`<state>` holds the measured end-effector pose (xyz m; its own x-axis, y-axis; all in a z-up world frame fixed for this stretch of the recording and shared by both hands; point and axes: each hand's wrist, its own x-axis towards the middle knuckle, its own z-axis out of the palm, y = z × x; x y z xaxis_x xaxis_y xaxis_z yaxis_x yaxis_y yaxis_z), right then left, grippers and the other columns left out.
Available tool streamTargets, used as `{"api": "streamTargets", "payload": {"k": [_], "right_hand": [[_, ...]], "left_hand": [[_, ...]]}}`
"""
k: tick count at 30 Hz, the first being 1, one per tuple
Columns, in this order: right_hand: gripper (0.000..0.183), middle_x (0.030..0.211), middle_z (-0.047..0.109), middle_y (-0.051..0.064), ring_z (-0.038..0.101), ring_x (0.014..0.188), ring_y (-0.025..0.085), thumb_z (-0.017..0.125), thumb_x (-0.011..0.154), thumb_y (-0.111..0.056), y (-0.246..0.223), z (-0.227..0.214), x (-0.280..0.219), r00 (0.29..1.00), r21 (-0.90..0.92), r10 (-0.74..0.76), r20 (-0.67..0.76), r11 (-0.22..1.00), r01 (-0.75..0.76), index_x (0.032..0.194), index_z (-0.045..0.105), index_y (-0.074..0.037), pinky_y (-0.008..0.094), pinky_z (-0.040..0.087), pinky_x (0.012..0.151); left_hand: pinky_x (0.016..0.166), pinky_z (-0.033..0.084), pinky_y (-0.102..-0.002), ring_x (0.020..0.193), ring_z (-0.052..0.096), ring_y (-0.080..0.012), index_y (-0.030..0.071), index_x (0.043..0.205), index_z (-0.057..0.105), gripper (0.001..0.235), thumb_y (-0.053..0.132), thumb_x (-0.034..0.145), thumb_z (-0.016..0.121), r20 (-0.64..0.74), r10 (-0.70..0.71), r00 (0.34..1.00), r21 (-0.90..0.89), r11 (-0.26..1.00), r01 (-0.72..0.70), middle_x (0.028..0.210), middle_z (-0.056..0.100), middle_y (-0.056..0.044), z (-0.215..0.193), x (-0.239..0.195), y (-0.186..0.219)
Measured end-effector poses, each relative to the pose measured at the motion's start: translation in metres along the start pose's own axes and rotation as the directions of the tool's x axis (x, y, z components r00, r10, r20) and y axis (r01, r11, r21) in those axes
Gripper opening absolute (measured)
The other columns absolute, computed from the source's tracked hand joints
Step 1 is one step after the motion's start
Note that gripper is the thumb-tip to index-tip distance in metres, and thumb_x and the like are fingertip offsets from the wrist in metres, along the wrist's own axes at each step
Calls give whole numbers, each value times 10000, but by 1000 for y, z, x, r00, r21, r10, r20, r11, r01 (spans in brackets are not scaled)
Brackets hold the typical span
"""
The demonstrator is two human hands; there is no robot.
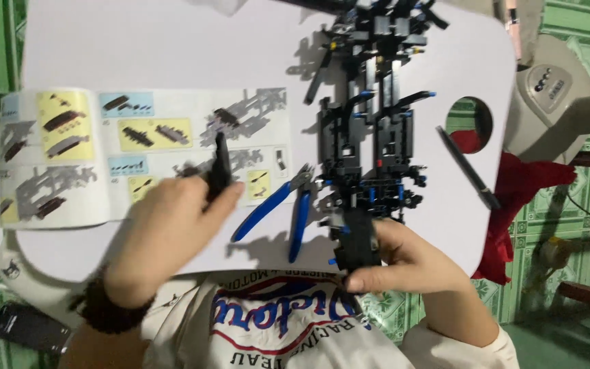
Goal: The person assembles a black Technic-style model on a white table, following an instruction booklet. They repeatedly attach and detach a curved black piece to the lower section of the model, aligning it with blue axles and pins, then reattach it to continue building.
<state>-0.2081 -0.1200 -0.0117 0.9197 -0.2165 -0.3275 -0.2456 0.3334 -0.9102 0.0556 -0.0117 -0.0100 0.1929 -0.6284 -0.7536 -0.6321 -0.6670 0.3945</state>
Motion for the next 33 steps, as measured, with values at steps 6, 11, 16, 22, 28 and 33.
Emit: {"api": "streamTargets", "payload": {"k": [6,11,16,22,28,33], "right_hand": [[316,633,711,16,596,449,102,718,705,-218,-44,-34,-12,976,-616,-87,-200,786,-56,927,593,-31,211,431,397],[226,457,618,14,498,303,68,693,711,-263,-46,-79,-2,989,-735,-110,-102,678,-1,658,601,-64,171,335,251],[287,497,599,33,399,329,93,568,838,-188,-54,-93,13,999,-751,-42,-33,660,3,1033,672,-5,240,303,307],[266,567,640,50,396,350,89,561,853,-97,-46,-93,15,985,-729,-173,-20,677,104,1082,652,5,231,313,325],[237,630,408,34,368,520,132,731,772,-172,-32,-95,18,937,-807,-342,-70,571,148,968,728,-39,245,296,444],[266,701,579,68,454,533,145,779,695,-122,-37,-95,21,931,-764,-339,-138,634,118,909,704,17,255,358,483]], "left_hand": [[361,411,-238,325,480,-158,8,813,625,532,534,886,590,-331,-53,942,234,963,137,450,552,-53,-5,6,1],[431,391,-242,494,433,-135,-11,1077,572,371,313,898,599,-549,404,731,390,898,-203,670,483,-26,12,12,20],[935,408,-467,1141,472,-308,6,1244,465,394,172,889,422,-352,792,499,108,564,-818,1255,505,-185,17,31,76],[893,359,-398,938,563,-244,45,1185,550,349,211,886,486,-263,803,535,6,556,-831,996,650,-99,25,42,90],[992,274,-472,1127,436,-287,56,1355,402,760,500,786,638,-179,808,561,262,588,-765,1134,558,-115,45,49,80],[914,348,-381,1010,477,-246,40,1072,588,441,125,647,672,-311,774,552,151,614,-775,1056,527,-81,45,44,84]]}}
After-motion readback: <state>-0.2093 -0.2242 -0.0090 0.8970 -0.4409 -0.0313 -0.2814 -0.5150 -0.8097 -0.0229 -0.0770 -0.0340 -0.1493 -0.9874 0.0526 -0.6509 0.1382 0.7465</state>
